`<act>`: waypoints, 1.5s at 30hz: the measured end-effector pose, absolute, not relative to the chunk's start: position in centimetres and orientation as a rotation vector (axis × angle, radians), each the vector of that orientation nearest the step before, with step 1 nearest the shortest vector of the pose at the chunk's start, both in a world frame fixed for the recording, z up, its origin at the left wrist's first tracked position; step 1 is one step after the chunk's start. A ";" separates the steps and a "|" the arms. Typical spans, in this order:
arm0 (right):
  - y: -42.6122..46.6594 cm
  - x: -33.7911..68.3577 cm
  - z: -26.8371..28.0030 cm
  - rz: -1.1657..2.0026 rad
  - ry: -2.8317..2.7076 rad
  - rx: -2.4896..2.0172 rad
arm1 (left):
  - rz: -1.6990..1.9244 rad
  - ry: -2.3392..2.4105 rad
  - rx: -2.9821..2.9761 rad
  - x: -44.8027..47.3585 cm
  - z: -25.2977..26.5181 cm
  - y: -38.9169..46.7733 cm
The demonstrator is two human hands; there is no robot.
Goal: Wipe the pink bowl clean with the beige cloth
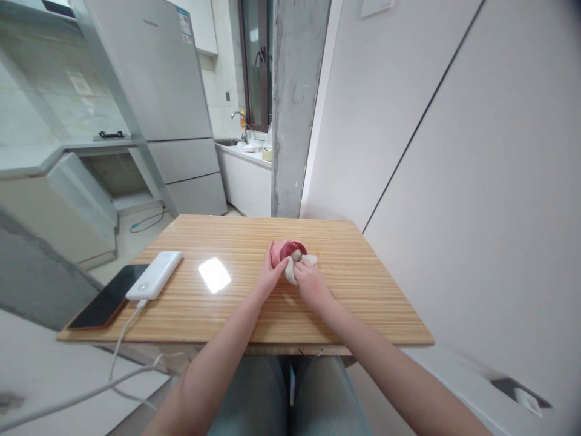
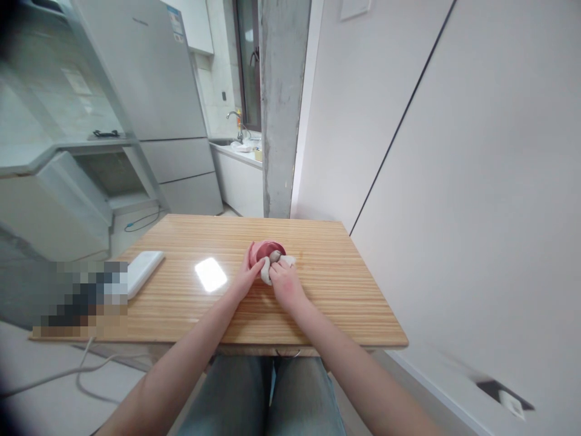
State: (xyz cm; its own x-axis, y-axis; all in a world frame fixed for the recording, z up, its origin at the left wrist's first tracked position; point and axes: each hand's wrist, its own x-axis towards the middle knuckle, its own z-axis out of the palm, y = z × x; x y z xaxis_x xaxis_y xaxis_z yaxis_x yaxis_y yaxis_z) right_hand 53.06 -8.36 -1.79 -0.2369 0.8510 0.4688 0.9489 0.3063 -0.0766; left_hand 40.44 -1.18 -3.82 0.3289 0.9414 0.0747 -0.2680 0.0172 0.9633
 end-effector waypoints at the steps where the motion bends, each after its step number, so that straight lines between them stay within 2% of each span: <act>1: -8.3 53.1 -1.9 -0.298 -2.166 -1.571 | 1.128 0.786 1.200 40.2 -3.9 -1.0; 6: -8.0 56.1 -0.5 -0.294 -2.422 -1.300 | 1.153 0.864 1.314 39.4 -3.9 0.2; 14: -7.7 53.5 -2.0 -0.303 -2.171 -1.618 | 1.027 0.783 1.140 40.6 -3.9 -0.7; 19: -8.8 53.9 -1.8 -0.299 -2.289 -1.412 | 1.187 0.836 1.279 39.7 -3.6 -0.2; 24: -8.9 55.8 -0.7 -0.363 -2.370 -1.397 | 1.116 0.863 1.256 39.9 -3.4 -0.1; 29: -8.5 53.2 -1.0 -0.341 -2.168 -1.644 | 1.010 0.776 1.055 40.3 -3.3 -0.7; 33: -9.2 53.4 -1.1 -0.148 -2.184 -1.470 | 1.063 0.838 1.126 40.0 -3.5 -0.3; 36: -9.8 55.0 -0.7 -0.148 -1.844 -1.375 | 1.082 0.872 1.121 40.0 -3.7 0.0; 39: -9.5 55.8 -0.6 -0.245 -1.495 -1.467 | 1.072 0.894 1.074 40.1 -3.6 0.0; 45: -7.3 54.3 -2.5 -0.075 -1.789 -1.515 | 1.078 0.850 1.008 39.9 -2.9 -0.3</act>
